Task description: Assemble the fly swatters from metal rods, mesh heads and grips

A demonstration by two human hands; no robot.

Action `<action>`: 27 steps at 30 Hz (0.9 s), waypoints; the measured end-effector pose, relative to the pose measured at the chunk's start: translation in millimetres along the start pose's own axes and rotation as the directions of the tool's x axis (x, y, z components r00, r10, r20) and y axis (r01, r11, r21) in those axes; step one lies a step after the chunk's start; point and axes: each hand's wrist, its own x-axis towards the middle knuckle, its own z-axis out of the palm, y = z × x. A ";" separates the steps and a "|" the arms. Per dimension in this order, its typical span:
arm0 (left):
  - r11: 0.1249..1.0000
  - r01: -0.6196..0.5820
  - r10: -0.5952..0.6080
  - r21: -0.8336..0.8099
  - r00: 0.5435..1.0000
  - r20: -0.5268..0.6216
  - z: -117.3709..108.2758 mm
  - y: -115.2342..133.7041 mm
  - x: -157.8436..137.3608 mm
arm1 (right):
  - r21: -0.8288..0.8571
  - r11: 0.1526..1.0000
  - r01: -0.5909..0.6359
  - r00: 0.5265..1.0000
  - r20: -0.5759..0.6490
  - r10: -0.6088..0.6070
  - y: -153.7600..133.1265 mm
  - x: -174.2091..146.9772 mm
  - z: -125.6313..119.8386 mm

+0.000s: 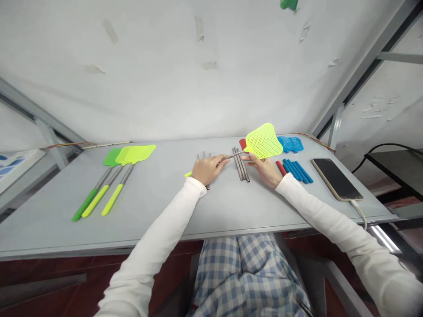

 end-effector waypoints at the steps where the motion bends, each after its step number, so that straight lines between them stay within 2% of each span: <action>1: 1.000 0.016 -0.016 -0.001 1.000 -0.007 -2.3 0.0 -0.4 | -0.067 0.997 0.050 0.999 -0.017 -0.051 0.1 1.7 -0.7; 5: 0.990 0.138 -0.138 -0.011 0.990 -0.032 -13.1 -10.7 -7.4 | -0.285 0.956 0.073 0.993 -0.063 -0.095 2.5 9.8 -14.0; 8: 0.945 0.324 -0.327 -0.048 0.942 -0.072 -24.6 -31.7 -20.8 | -0.387 0.915 0.118 0.985 -0.071 -0.158 5.0 14.9 -27.4; 13: 0.748 0.663 -0.662 -0.001 0.747 -0.066 -46.0 -74.7 -59.3 | -0.477 0.866 0.151 0.980 -0.044 -0.195 10.2 17.5 -35.7; 16: 0.645 0.761 -0.760 0.072 0.648 -0.036 -55.1 -98.1 -81.8 | -0.514 0.844 0.152 0.984 0.002 -0.176 13.0 15.6 -33.0; 18: 0.601 0.792 -0.794 0.108 0.607 -0.030 -58.0 -112.3 -91.3 | -0.539 0.830 0.143 0.988 0.024 -0.154 13.6 14.3 -31.4; 20: 0.592 0.796 -0.797 0.122 0.601 -0.055 -57.8 -125.1 -96.1 | -0.566 0.812 0.146 0.988 0.047 -0.145 13.4 13.7 -31.8; 22: 0.606 0.783 -0.777 0.140 0.620 -0.105 -54.8 -135.9 -97.6 | -0.623 0.762 0.176 0.983 0.073 -0.168 12.9 14.0 -33.9; 24: 0.622 0.762 -0.753 0.180 0.645 -0.128 -50.3 -144.0 -97.7 | -0.724 0.645 0.244 0.967 0.130 -0.219 12.8 14.7 -36.7; 27: 0.620 0.750 -0.744 0.228 0.655 -0.130 -44.5 -148.7 -96.2 | -0.833 0.413 0.369 0.924 0.281 -0.259 14.3 15.2 -38.6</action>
